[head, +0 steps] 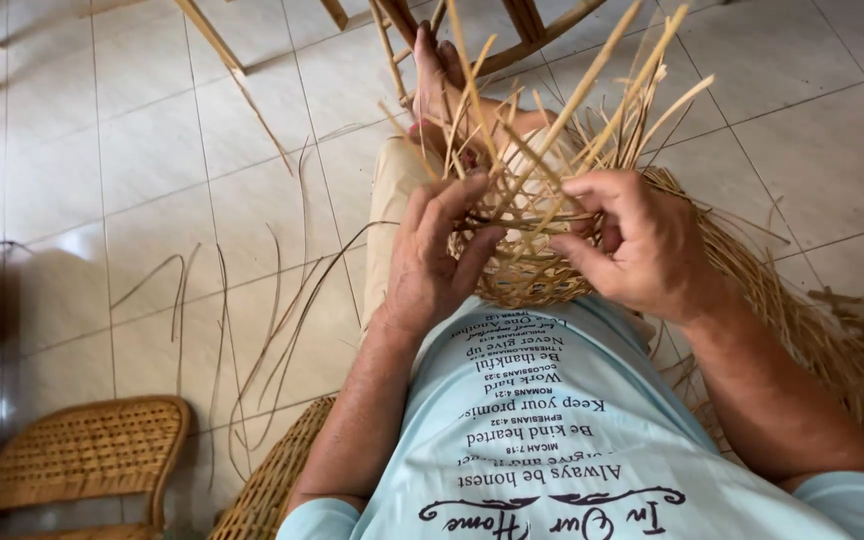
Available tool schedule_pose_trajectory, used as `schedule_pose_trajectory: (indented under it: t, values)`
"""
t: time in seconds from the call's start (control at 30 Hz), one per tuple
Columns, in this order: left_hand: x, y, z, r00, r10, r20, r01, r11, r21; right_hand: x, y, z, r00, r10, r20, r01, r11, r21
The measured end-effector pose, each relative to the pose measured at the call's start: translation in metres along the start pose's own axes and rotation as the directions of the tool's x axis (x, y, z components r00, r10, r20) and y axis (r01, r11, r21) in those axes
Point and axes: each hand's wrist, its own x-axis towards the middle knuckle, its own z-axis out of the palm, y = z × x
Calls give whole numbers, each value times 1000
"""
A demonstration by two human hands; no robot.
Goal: A person is weaving a basket by hand using thin wooden or bamboo strands on a tiled floor.
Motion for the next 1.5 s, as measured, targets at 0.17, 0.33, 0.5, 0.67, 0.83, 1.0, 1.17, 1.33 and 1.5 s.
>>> schedule_pose_trajectory:
  t: [0.17, 0.33, 0.5, 0.67, 0.83, 1.0, 1.17, 1.33, 1.5]
  values:
    - [-2, -2, -4, 999, -37, -12, 36, 994, -100, -4, 27, -12, 996, 47, -70, -33, 983, 183]
    - [-3, 13, -6, 980, 109, 169, -111, 994, 4, -26, 53, -15, 991, -126, -48, 126, 992, -10]
    - [-21, 5, 6, 937, 169, 306, -195, 979, 57, -104, 72, 4, 1000, -30, -6, 30, 999, -18]
    - [-33, 7, 11, 896, 158, 415, -193, 980, 44, -116, 52, 6, 998, -35, -47, 27, 987, -156]
    - [-43, 6, 10, 902, 116, 417, -160, 984, 73, -94, 6, -3, 996, -23, -82, 11, 989, -145]
    - [-27, 13, 9, 906, 131, 402, -179, 980, 85, -113, 33, 3, 997, -23, -73, 12, 988, -151]
    - [19, 22, -8, 929, 198, 313, -289, 916, 278, -59, 1, -22, 994, 58, -92, -47, 993, 113]
    - [52, 26, -7, 919, 94, 384, -216, 932, 289, -26, 10, -33, 904, 427, 31, -394, 802, 448]
    - [51, 8, 3, 944, 61, 324, -104, 988, 117, -12, 12, -29, 932, 327, -157, -244, 884, 398]
